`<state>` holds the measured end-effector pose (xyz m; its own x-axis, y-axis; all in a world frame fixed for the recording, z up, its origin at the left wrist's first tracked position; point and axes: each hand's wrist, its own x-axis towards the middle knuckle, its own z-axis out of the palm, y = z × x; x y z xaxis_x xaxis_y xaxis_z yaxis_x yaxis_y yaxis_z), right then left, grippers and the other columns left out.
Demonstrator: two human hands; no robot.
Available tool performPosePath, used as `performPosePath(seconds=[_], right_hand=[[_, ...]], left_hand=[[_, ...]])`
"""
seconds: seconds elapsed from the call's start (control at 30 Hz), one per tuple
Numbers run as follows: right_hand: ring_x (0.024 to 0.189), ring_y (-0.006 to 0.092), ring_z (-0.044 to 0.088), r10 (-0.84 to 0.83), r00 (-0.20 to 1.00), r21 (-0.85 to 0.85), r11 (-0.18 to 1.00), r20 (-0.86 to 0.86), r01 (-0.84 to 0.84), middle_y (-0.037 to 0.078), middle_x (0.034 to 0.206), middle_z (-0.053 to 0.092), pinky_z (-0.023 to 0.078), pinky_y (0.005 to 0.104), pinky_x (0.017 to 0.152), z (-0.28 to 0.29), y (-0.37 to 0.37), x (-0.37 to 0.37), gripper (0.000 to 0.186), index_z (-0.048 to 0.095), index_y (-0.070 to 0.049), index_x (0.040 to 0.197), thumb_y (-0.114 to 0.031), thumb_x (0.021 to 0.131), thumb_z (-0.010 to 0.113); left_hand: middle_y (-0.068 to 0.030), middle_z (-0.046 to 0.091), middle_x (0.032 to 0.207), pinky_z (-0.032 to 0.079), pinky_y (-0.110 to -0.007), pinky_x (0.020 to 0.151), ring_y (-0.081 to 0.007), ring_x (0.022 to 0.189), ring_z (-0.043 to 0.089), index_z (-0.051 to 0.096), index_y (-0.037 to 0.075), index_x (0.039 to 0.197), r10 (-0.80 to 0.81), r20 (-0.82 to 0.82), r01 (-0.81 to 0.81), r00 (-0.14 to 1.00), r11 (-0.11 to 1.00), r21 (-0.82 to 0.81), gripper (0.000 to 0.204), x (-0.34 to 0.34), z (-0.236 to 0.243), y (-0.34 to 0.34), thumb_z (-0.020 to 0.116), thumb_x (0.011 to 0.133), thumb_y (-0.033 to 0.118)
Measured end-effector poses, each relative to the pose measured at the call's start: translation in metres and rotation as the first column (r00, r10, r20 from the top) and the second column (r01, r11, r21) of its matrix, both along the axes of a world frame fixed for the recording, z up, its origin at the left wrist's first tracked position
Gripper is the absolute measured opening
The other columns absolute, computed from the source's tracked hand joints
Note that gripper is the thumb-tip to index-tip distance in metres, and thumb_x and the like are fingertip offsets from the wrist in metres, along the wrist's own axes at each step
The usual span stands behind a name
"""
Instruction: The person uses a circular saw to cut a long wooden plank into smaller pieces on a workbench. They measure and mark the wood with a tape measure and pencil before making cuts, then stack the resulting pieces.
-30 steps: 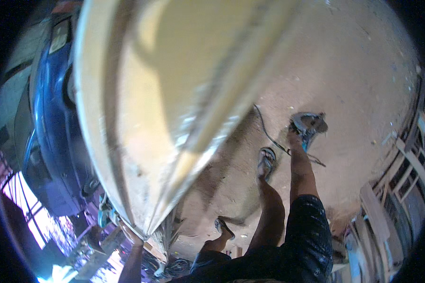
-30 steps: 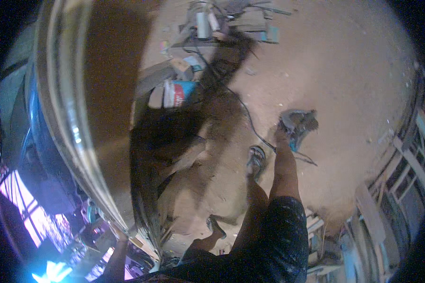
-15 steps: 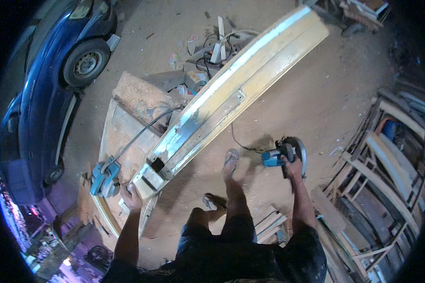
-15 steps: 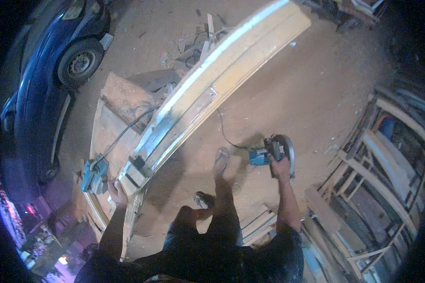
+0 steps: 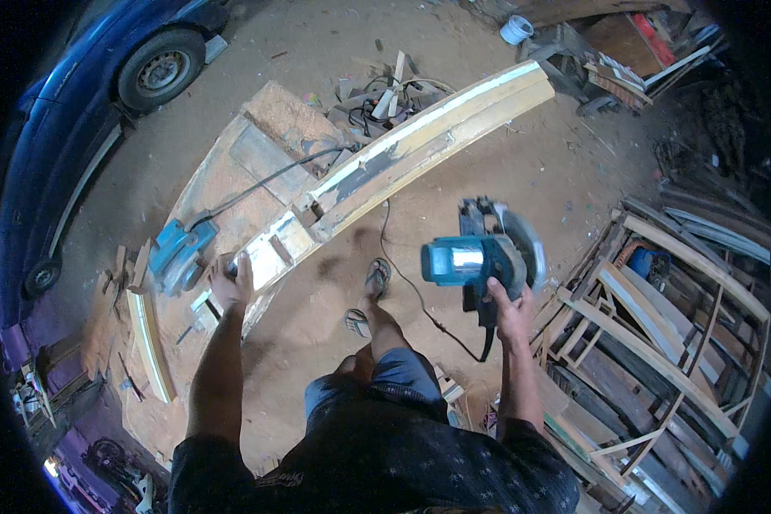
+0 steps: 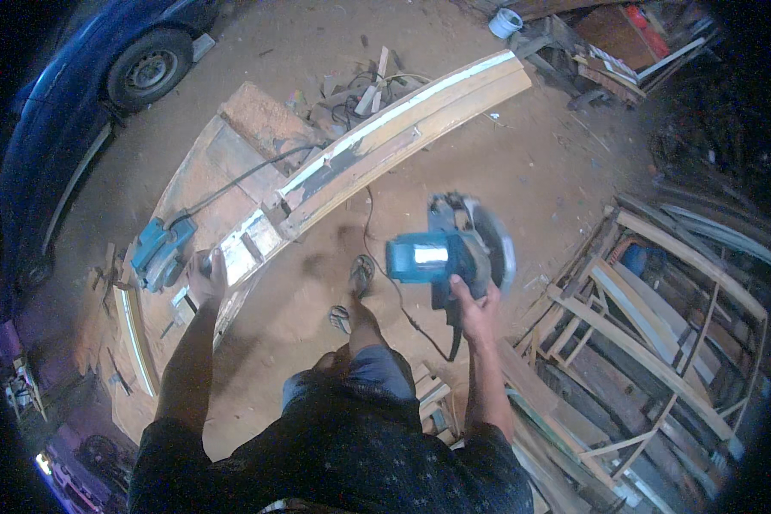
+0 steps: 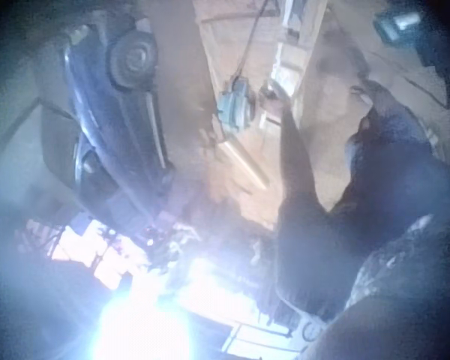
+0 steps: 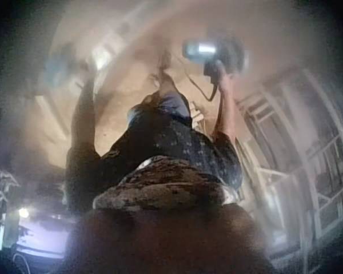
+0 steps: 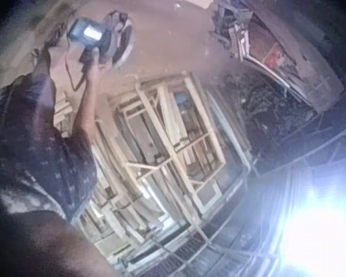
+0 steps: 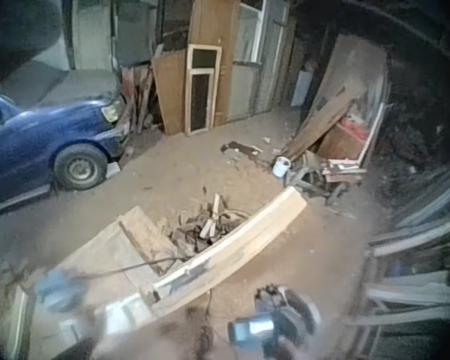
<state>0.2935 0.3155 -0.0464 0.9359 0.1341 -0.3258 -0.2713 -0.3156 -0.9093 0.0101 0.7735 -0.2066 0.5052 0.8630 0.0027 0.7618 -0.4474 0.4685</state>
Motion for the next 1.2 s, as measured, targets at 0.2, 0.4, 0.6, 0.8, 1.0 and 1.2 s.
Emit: performPosePath(seconds=[0.2, 0.4, 0.6, 0.8, 1.0, 1.2], right_hand=[[0.06, 0.009, 0.058, 0.163, 0.974, 0.025, 0.985, 0.159, -0.169, 0.002, 0.075, 0.065, 0.047, 0.0268, 0.054, 0.007, 0.046, -0.026, 0.022, 0.068, 0.001, 0.106, -0.01, 0.089, 0.075], [0.076, 0.0139, 0.068, 0.362, 0.883, -0.106, 0.932, 0.299, -0.346, 0.009, 0.085, 0.073, 0.054, 0.031, 0.073, 0.007, 0.087, -0.027, 0.031, 0.068, 0.002, 0.108, -0.009, 0.081, 0.077], [0.074, 0.0145, 0.069, 0.482, 0.782, -0.204, 0.876, 0.396, -0.437, 0.012, 0.08, 0.072, 0.054, 0.0324, 0.07, -0.004, 0.109, -0.018, 0.033, 0.067, 0.003, 0.109, -0.01, 0.081, 0.077], [0.073, 0.0157, 0.069, 0.511, 0.781, -0.241, 0.859, 0.36, -0.451, 0.013, 0.081, 0.072, 0.054, 0.0333, 0.07, -0.019, 0.112, -0.019, 0.032, 0.067, 0.003, 0.108, -0.01, 0.08, 0.077], [0.069, 0.0154, 0.066, 0.515, 0.769, -0.241, 0.857, 0.379, -0.455, 0.011, 0.078, 0.07, 0.053, 0.0338, 0.068, -0.016, 0.117, -0.016, 0.029, 0.066, 0.002, 0.106, -0.009, 0.08, 0.075], [0.068, 0.0153, 0.064, 0.532, 0.756, -0.246, 0.847, 0.381, -0.472, 0.01, 0.075, 0.067, 0.052, 0.0339, 0.067, -0.02, 0.119, -0.012, 0.026, 0.065, 0.002, 0.102, -0.009, 0.08, 0.074]], left_hand=[[-0.0249, 0.066, 0.11, 0.042, -0.052, 0.098, -0.0442, 0.111, 0.058, 0.065, 0.003, 0.108, 0.037, -0.08, -0.032, 0.996, 0.997, 0.064, 0.056, -0.003, 0.002, -0.003, 0.065, 0.091, 0.056], [-0.0216, 0.067, 0.111, 0.039, -0.05, 0.103, -0.0402, 0.114, 0.058, 0.065, 0.005, 0.109, 0.055, -0.121, -0.053, 0.991, 0.998, 0.023, 0.054, 0.0, 0.002, -0.001, 0.065, 0.091, 0.056], [-0.018, 0.068, 0.11, 0.04, -0.05, 0.103, -0.0381, 0.113, 0.058, 0.066, 0.007, 0.108, 0.035, -0.097, -0.033, 0.995, 0.999, 0.021, 0.05, 0.0, 0.004, -0.002, 0.065, 0.092, 0.054], [-0.0186, 0.068, 0.11, 0.04, -0.05, 0.102, -0.038, 0.112, 0.058, 0.066, 0.005, 0.106, 0.018, -0.125, -0.006, 0.992, 0.996, 0.092, 0.05, -0.001, 0.002, -0.002, 0.065, 0.092, 0.054], [-0.0187, 0.068, 0.111, 0.04, -0.05, 0.101, -0.0383, 0.111, 0.058, 0.067, 0.005, 0.106, 0.003, -0.125, 0.0, 0.992, 1.0, 0.026, 0.051, -0.002, 0.001, 0.002, 0.064, 0.092, 0.054], [-0.0185, 0.068, 0.11, 0.041, -0.05, 0.1, -0.0386, 0.11, 0.059, 0.067, 0.006, 0.106, -0.012, -0.064, 0.014, 0.998, 0.999, 0.035, 0.051, -0.004, -0.004, 0.003, 0.064, 0.092, 0.055]])
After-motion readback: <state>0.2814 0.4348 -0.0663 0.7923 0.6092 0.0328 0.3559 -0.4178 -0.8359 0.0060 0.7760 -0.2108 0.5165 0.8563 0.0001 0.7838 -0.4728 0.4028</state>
